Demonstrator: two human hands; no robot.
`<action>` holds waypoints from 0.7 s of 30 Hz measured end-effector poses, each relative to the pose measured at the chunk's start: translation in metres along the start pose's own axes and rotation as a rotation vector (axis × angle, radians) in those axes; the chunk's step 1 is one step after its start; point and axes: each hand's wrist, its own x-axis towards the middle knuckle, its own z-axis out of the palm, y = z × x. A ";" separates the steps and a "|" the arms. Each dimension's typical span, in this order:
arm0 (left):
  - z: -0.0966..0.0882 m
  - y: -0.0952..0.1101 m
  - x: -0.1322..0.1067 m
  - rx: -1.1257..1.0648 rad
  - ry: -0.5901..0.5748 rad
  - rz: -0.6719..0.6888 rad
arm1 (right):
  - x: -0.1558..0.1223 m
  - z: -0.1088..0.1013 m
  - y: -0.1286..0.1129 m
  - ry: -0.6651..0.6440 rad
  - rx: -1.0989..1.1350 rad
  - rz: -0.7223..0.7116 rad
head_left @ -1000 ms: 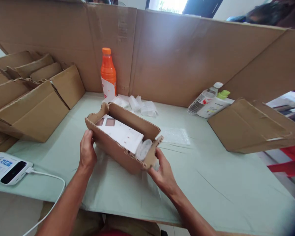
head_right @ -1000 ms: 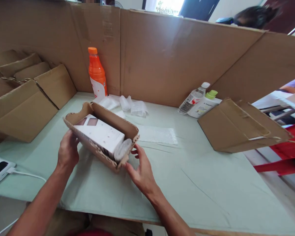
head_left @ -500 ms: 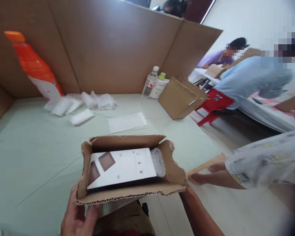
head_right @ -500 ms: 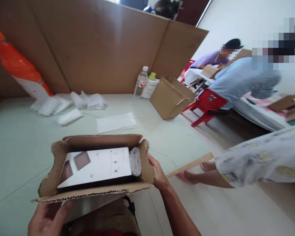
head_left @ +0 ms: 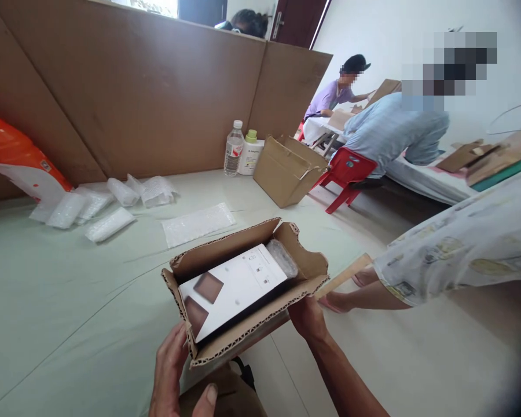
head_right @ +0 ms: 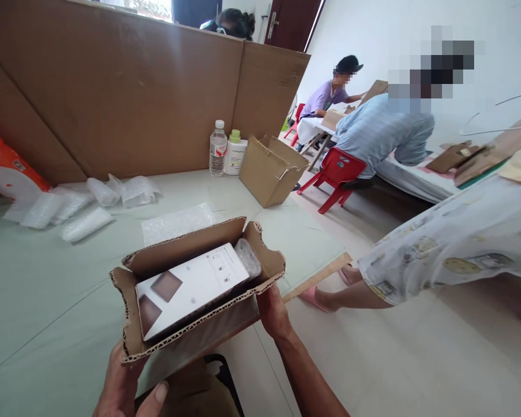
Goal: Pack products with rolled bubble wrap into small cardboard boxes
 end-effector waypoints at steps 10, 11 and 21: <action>0.036 -0.005 -0.007 0.001 -0.070 0.091 | 0.035 0.001 -0.003 0.037 0.012 -0.051; 0.039 -0.005 -0.007 -0.009 -0.073 0.094 | 0.038 0.002 -0.004 0.044 0.027 -0.052; 0.035 0.010 0.011 0.028 -0.037 0.122 | -0.001 -0.033 0.038 0.168 0.136 -0.098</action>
